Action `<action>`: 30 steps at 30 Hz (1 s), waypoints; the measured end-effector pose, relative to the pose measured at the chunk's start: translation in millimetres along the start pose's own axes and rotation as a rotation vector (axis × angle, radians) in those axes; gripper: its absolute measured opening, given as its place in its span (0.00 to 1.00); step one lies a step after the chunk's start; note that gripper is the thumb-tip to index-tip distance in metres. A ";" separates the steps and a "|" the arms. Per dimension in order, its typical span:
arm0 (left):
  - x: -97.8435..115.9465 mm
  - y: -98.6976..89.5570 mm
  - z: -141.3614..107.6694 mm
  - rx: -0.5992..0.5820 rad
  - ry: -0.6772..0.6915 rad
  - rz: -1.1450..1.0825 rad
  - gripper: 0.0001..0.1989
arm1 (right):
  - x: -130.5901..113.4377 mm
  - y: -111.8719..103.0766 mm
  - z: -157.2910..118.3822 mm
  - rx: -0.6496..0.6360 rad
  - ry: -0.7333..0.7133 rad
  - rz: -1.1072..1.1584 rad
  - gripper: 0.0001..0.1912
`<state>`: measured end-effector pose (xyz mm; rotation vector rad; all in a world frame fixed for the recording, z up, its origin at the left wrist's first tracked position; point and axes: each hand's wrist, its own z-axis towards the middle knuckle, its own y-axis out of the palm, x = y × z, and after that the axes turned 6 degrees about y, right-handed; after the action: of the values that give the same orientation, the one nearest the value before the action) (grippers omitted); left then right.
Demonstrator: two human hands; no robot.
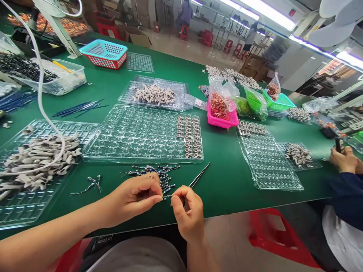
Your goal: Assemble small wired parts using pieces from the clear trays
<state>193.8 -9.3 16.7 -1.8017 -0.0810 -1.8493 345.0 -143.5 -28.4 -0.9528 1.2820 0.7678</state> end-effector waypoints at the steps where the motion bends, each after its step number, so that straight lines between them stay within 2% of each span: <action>1: -0.2 0.5 -0.6 0.010 0.022 0.028 0.09 | 0.1 -0.1 -0.1 -0.001 0.005 0.008 0.10; 8: -1.2 0.9 -2.2 0.045 0.067 0.140 0.07 | 2.3 0.2 -0.3 0.035 0.006 0.057 0.09; 15: 6.8 -4.6 -6.3 -0.012 -0.092 0.020 0.10 | 8.8 1.8 -1.7 0.153 0.069 0.083 0.08; 19: 7.8 -5.1 -8.3 0.033 -0.115 -0.037 0.17 | 13.7 3.3 -1.1 0.210 0.056 0.141 0.08; 21: 4.8 -3.5 -7.2 0.010 -0.125 -0.024 0.19 | 15.4 4.0 -0.6 0.221 0.038 0.171 0.08; 24: -1.8 -0.3 -4.8 0.002 -0.122 -0.018 0.16 | 16.4 4.7 -0.5 0.232 0.020 0.216 0.06; 28: -7.3 2.2 -3.6 0.058 -0.131 -0.022 0.08 | 15.7 4.9 -1.4 0.227 0.005 0.271 0.05; 30: -9.0 2.2 -3.0 0.086 -0.112 0.005 0.08 | 15.5 4.6 -1.9 0.219 0.001 0.281 0.04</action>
<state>191.6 -9.3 7.2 -1.8434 -0.1946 -1.7140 342.3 -143.9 -44.5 -0.6046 1.4867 0.8217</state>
